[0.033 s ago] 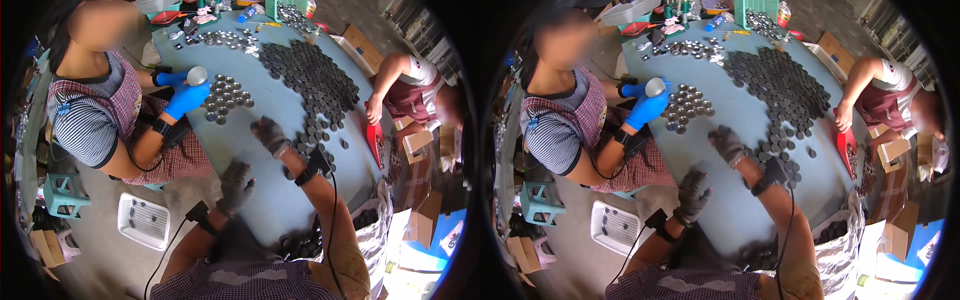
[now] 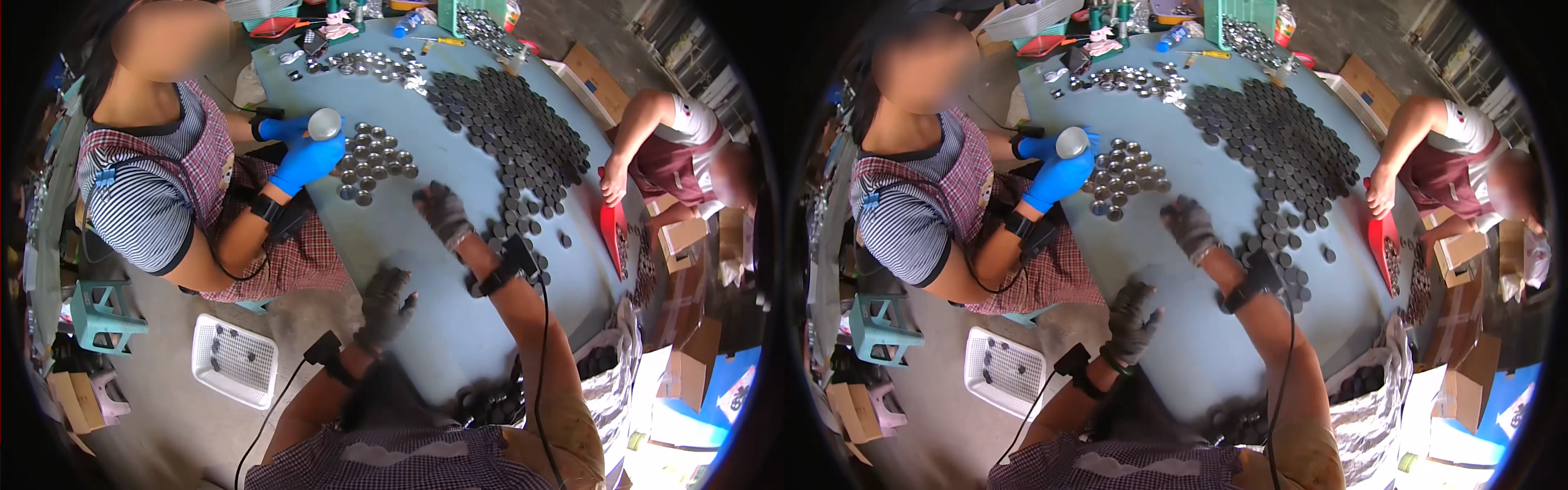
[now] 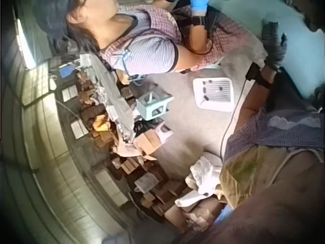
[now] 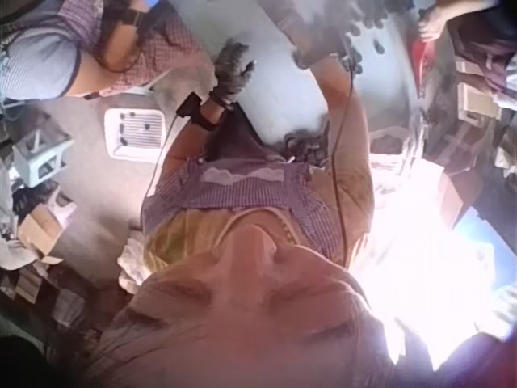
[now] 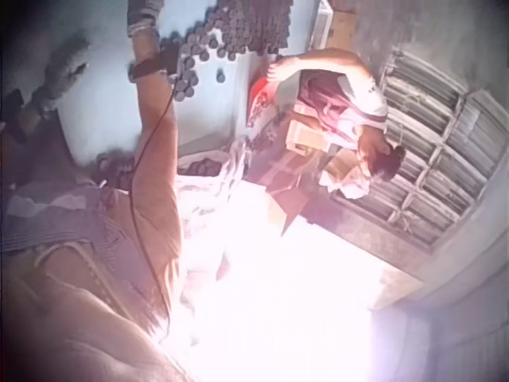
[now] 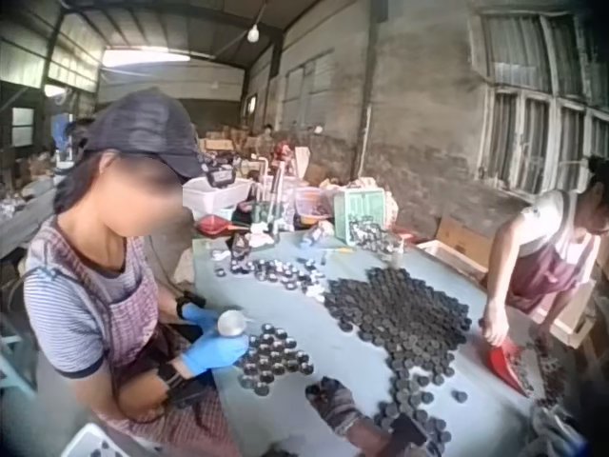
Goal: Manually assemble small rubber or plastic disks into metal caps on a table.
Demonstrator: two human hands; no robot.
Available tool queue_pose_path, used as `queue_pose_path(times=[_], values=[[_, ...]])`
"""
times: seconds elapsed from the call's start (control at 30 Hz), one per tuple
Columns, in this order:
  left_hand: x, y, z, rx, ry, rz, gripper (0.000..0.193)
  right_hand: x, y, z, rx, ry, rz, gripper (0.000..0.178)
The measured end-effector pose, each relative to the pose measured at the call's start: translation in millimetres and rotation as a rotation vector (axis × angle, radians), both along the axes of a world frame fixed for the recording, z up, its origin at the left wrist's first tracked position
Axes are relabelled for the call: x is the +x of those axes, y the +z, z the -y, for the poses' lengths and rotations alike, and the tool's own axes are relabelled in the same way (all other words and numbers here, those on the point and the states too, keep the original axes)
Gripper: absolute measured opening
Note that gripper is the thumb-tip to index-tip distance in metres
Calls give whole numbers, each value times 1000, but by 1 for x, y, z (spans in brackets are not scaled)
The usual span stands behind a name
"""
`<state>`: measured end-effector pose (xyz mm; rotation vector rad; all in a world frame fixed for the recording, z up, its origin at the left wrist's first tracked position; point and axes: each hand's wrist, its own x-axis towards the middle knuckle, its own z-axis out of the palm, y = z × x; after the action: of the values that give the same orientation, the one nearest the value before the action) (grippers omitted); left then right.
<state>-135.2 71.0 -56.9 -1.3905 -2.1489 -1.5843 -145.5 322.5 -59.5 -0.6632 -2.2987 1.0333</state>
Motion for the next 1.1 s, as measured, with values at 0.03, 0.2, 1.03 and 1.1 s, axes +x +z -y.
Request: queue_pose_path(times=[0.03,0.2,1.03,1.1], values=[[13,6,-18,20,-56,20,36,5,-15,-48,40,-113,-98,18],[4,5,1,11,-15,17,34,-65,41,-19,372,-155,474,31],[48,28,-70,-590,-260,-272,117,316,39,17,281,-324,545,99],[59,31,-93,-777,-292,-248,118,330,6,11,750,-260,700,110]])
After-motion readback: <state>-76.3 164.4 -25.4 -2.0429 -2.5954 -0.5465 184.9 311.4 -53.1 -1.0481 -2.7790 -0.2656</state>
